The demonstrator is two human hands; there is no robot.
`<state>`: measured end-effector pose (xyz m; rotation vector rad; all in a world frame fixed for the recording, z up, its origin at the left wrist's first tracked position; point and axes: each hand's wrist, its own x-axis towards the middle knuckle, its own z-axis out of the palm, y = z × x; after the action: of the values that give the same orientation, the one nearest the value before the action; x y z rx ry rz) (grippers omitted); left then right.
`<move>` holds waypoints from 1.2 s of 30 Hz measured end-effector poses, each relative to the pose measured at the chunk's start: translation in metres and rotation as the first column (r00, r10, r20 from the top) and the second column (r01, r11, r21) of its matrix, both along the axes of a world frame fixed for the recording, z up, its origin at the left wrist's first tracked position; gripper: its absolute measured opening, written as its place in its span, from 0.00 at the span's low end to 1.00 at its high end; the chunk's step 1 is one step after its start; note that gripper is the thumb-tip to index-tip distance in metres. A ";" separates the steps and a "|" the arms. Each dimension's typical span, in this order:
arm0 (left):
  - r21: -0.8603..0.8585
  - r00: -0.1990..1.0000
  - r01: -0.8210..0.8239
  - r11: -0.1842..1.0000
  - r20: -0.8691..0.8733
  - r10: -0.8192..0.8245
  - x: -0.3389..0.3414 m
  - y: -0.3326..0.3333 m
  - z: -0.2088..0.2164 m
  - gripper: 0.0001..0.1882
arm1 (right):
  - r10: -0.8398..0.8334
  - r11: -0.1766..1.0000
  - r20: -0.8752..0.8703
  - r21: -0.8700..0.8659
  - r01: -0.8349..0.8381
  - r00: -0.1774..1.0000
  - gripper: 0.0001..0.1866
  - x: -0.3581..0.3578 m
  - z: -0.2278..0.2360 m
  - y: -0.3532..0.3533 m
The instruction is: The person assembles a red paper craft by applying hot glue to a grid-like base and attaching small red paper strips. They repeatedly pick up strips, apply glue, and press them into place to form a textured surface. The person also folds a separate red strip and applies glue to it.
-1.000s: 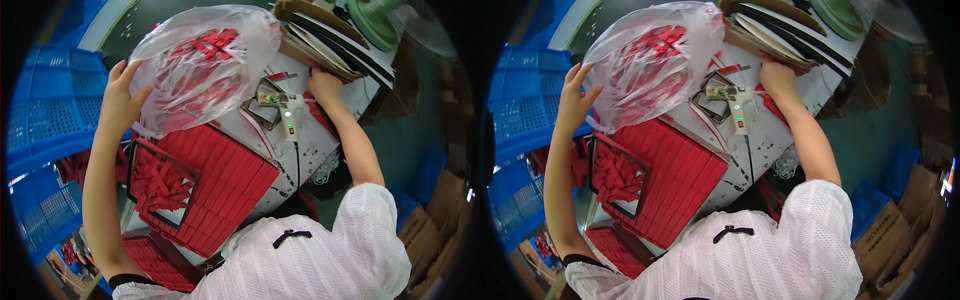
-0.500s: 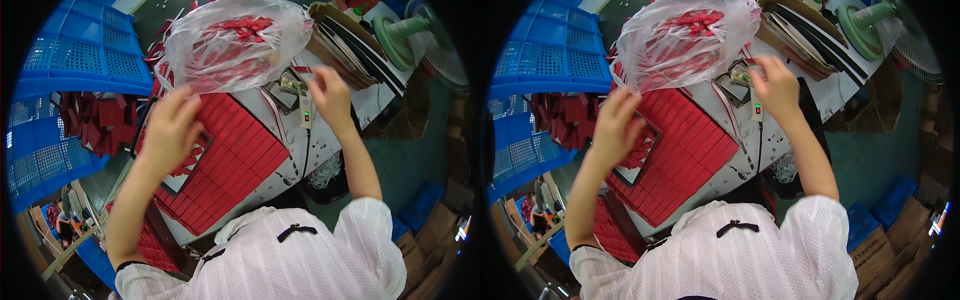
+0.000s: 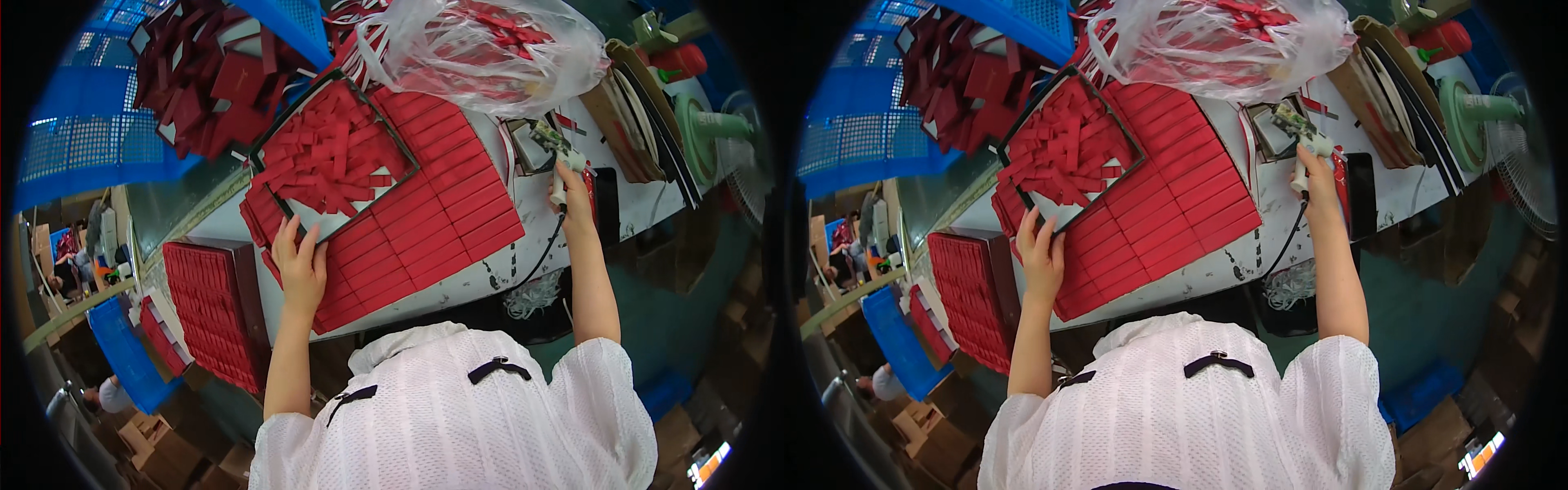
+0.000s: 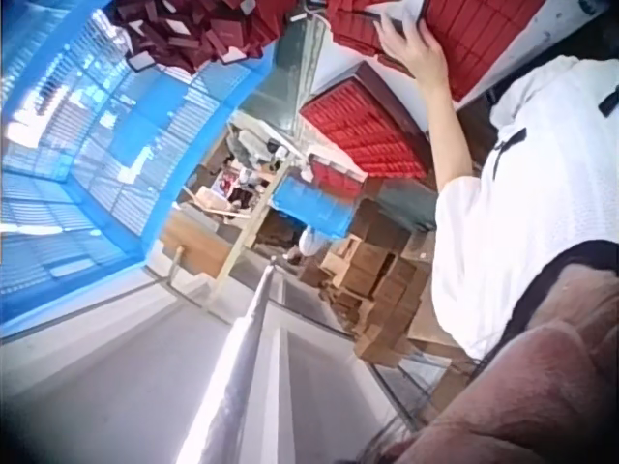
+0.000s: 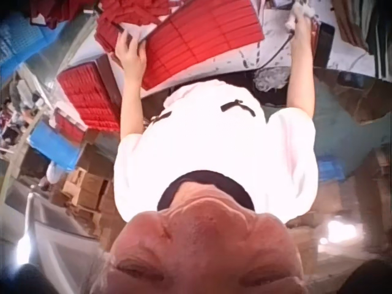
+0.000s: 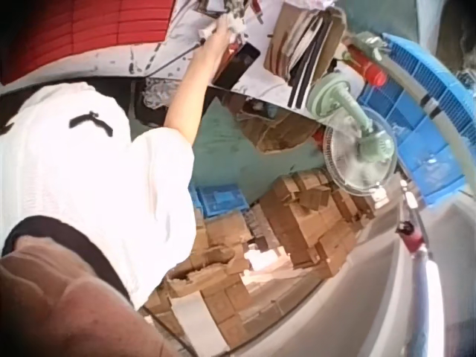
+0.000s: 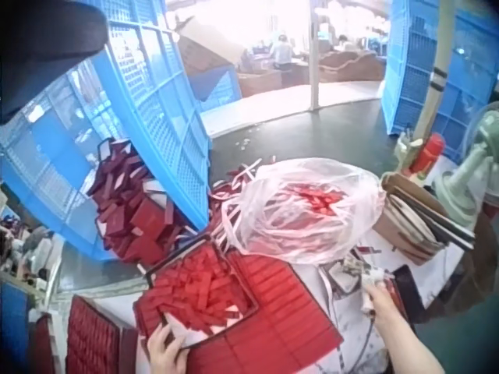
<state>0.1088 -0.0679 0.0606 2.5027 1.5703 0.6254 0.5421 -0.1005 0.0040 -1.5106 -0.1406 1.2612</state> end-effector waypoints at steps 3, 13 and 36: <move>-0.052 0.990 0.028 0.998 0.142 -0.021 0.001 0.005 -0.011 0.11 | -0.015 0.992 0.086 0.126 0.004 0.996 0.11 -0.005 0.003 -0.003; -0.027 0.985 0.058 0.998 0.166 -0.053 -0.001 0.052 -0.010 0.07 | 0.033 0.989 0.523 0.105 -0.102 0.852 0.13 -0.022 0.049 -0.052; 0.013 0.955 0.149 0.989 0.258 -0.148 -0.051 0.015 -0.020 0.14 | -0.031 0.764 -0.380 0.588 0.267 0.924 0.28 -0.165 0.111 -0.173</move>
<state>0.0579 -0.0528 0.0404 2.3883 1.2777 0.8807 0.3770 -0.2731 0.1151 -0.6821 -0.1813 1.1691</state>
